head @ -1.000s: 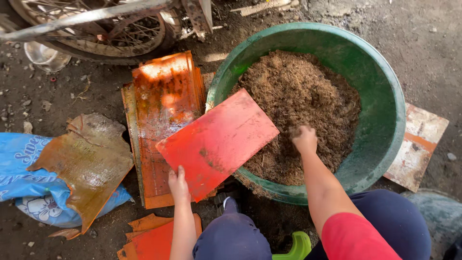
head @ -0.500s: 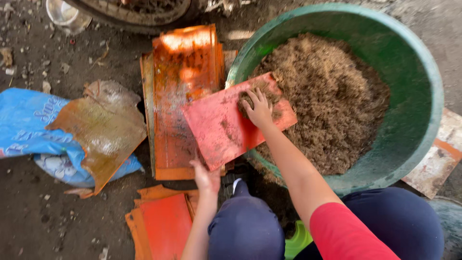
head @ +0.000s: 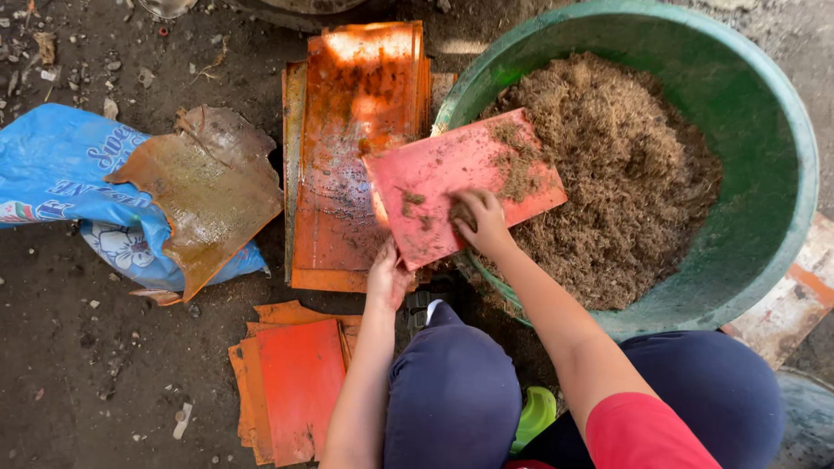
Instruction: The person sits on a low stool and scrubs orange rectangular plates with a handful of fibrous material taken from a green basin. They wipe each plate thoroughly and place it on a stack on the ground.
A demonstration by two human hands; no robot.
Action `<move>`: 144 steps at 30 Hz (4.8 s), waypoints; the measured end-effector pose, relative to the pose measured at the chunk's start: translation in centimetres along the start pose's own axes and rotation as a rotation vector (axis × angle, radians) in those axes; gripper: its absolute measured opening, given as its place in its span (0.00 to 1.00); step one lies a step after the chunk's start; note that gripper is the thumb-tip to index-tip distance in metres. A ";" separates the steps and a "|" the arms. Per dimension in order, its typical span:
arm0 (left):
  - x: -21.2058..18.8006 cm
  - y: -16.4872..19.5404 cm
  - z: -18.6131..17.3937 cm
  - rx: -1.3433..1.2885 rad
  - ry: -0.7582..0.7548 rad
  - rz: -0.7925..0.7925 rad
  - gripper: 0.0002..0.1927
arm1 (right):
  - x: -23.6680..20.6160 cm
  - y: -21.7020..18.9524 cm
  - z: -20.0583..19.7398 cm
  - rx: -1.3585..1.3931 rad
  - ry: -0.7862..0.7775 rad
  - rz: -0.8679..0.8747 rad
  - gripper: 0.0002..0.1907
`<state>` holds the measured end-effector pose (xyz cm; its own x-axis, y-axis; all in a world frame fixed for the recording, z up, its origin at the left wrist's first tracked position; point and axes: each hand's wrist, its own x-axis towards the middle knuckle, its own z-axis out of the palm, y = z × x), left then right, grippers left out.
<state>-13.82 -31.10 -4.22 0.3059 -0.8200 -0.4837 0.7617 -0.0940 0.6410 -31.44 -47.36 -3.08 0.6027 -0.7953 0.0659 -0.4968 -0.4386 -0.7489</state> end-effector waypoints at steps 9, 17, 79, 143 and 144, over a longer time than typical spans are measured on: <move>-1.8 -3.6 0.8 0.106 0.168 0.064 0.18 | 3.9 -4.5 5.9 0.046 0.004 -0.189 0.28; -0.9 -3.5 0.3 0.224 0.227 0.146 0.11 | 1.5 1.2 2.7 -0.104 -0.329 -0.398 0.20; 8.1 0.2 2.2 0.740 0.324 0.137 0.25 | -2.3 13.7 -3.3 -0.245 0.209 0.783 0.26; -7.3 22.6 14.1 1.021 0.104 0.782 0.08 | -3.2 9.1 -3.3 -0.096 -0.606 0.988 0.43; -7.8 23.3 14.3 1.044 0.096 0.826 0.09 | -3.7 8.9 -3.0 -0.087 -0.625 1.010 0.48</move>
<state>-6.60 -34.96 23.05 0.5343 -0.8067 0.2527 -0.4434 -0.0129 0.8962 -39.89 -49.58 -8.02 0.1025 -0.4653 -0.8792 -0.9477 0.2230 -0.2285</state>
